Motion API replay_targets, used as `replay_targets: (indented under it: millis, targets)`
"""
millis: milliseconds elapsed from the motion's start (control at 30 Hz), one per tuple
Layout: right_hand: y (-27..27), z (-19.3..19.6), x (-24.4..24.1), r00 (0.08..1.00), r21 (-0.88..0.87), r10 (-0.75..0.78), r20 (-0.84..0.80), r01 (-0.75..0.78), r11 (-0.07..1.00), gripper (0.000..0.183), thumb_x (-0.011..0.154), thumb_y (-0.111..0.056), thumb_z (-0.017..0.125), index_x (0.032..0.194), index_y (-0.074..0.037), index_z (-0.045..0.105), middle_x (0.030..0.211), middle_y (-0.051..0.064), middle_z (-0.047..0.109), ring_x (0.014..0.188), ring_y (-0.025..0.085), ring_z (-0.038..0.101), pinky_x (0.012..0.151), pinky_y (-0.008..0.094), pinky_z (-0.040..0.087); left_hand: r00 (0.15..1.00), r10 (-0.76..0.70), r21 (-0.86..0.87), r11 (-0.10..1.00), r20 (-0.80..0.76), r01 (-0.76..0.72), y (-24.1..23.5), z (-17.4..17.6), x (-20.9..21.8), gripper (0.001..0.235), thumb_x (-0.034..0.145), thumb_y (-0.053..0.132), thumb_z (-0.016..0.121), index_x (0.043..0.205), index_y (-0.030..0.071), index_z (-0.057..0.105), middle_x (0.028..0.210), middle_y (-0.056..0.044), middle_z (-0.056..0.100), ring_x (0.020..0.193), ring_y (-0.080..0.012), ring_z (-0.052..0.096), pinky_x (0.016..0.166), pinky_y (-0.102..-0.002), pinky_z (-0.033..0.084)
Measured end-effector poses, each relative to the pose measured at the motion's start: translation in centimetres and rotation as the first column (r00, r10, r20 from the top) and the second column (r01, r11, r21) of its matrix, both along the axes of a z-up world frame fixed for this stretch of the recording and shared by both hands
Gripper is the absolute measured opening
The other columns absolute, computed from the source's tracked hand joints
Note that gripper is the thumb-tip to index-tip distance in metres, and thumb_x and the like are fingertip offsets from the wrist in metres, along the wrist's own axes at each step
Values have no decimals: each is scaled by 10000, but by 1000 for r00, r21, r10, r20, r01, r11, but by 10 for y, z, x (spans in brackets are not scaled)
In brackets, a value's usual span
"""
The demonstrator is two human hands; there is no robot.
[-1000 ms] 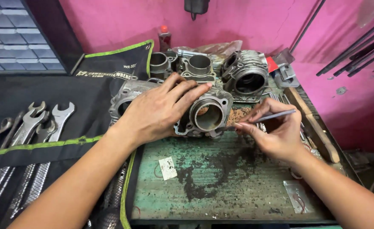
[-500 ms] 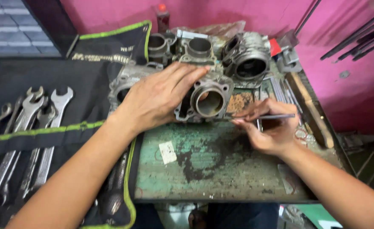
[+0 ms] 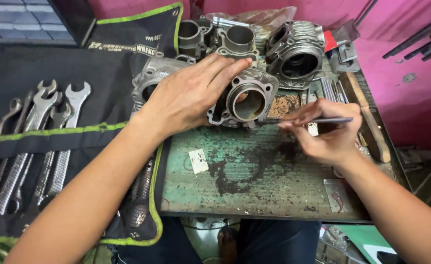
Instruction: Using a metal pick tool to scrape debris and residue from the cooling fins of a motorcycle engine cylinder.
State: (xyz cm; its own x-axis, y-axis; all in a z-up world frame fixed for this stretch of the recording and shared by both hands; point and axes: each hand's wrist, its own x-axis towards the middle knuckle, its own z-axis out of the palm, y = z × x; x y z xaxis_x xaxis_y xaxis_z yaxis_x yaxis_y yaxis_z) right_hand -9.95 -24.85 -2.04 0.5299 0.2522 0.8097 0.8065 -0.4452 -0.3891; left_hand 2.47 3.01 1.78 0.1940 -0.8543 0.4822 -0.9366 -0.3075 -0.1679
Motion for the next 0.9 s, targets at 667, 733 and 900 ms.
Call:
replay_targets:
  millis: [667, 733, 900]
  targets:
    - [1, 10, -4, 997, 1, -31, -64, 31, 1000, 154, 812, 92, 778, 732, 43, 656, 759, 194, 730, 728, 280, 793, 588, 283, 645, 996, 83, 79, 994, -27, -80, -1, 1, 0, 1123, 622, -202, 665, 1611, 30, 187, 1408, -226, 534, 1329, -435, 512, 755, -449, 651]
    - [-2, 8, -5, 998, 15, -55, -35, 55, 998, 85, 839, 87, 741, 791, 44, 686, 802, 188, 750, 723, 264, 798, 578, 276, 641, 995, 90, 90, 992, -52, -85, -2, 2, -1, 1126, 631, -218, 649, 1612, 50, 166, 1443, -228, 523, 1332, -428, 496, 710, -440, 667]
    - [2, 16, -6, 991, 40, -120, 51, 118, 992, 233, 827, 102, 776, 673, 6, 630, 737, 192, 720, 737, 281, 789, 554, 270, 608, 991, 105, 112, 989, -78, -96, -1, 1, -1, 1146, 623, -210, 654, 1618, 62, 155, 1431, -237, 526, 1285, -419, 525, 741, -421, 679]
